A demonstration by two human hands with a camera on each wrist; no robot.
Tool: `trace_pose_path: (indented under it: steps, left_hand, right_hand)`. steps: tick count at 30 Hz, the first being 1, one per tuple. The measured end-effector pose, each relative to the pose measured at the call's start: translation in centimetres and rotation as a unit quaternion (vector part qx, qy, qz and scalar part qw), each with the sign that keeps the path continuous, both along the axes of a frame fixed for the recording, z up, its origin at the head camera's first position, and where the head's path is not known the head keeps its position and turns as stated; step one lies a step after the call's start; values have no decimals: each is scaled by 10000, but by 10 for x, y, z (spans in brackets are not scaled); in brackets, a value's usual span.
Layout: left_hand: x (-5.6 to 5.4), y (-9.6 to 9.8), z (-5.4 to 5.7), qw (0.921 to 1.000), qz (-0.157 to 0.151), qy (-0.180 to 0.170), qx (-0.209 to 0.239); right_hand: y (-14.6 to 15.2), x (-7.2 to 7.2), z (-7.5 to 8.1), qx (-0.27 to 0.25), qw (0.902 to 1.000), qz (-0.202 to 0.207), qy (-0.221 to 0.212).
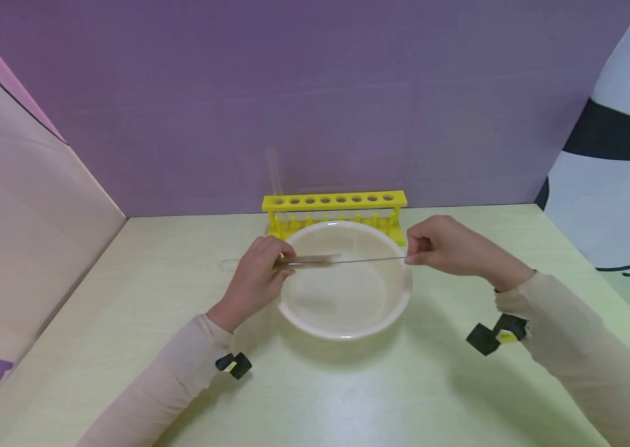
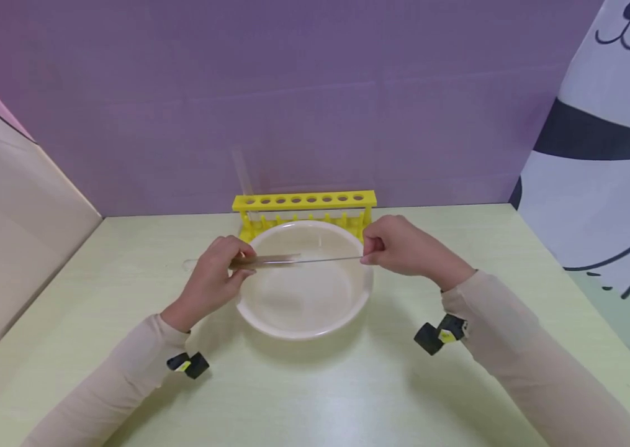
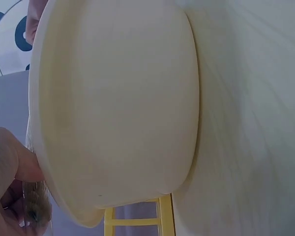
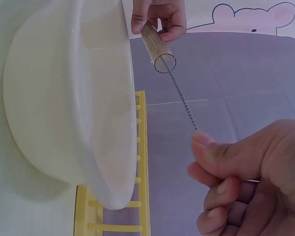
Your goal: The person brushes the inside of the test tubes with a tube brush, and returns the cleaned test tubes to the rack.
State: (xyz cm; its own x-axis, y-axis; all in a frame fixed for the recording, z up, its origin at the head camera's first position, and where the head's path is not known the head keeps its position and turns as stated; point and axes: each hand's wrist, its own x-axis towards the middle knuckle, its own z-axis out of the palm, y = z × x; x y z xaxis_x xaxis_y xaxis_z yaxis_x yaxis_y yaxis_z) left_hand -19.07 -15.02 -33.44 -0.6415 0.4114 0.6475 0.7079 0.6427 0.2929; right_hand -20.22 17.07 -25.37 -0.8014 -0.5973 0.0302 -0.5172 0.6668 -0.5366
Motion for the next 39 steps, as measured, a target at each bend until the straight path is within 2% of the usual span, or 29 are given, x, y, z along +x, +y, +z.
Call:
trace_pose_path:
  steps: [3, 12, 26, 33, 39]
  left_hand:
    - [0, 2, 0, 10000, 3, -38, 50]
    - [-1, 8, 1, 9997, -131, -34, 191]
    - [0, 17, 0, 9994, 107, 73, 332]
    - [1, 19, 2, 9994, 159, 52, 312]
    - [2, 21, 3, 9990, 269, 104, 337]
  right_hand:
    - [-2, -1, 1, -4, 9999, 17, -104]
    - [-4, -3, 4, -217, 9963, -166, -821]
    - [-11, -2, 0, -558, 9903, -663, -1082]
    - [-14, -2, -4, -756, 9896, -694, -1009]
    - [-18, -1, -5, -871, 9876, -689, -1114]
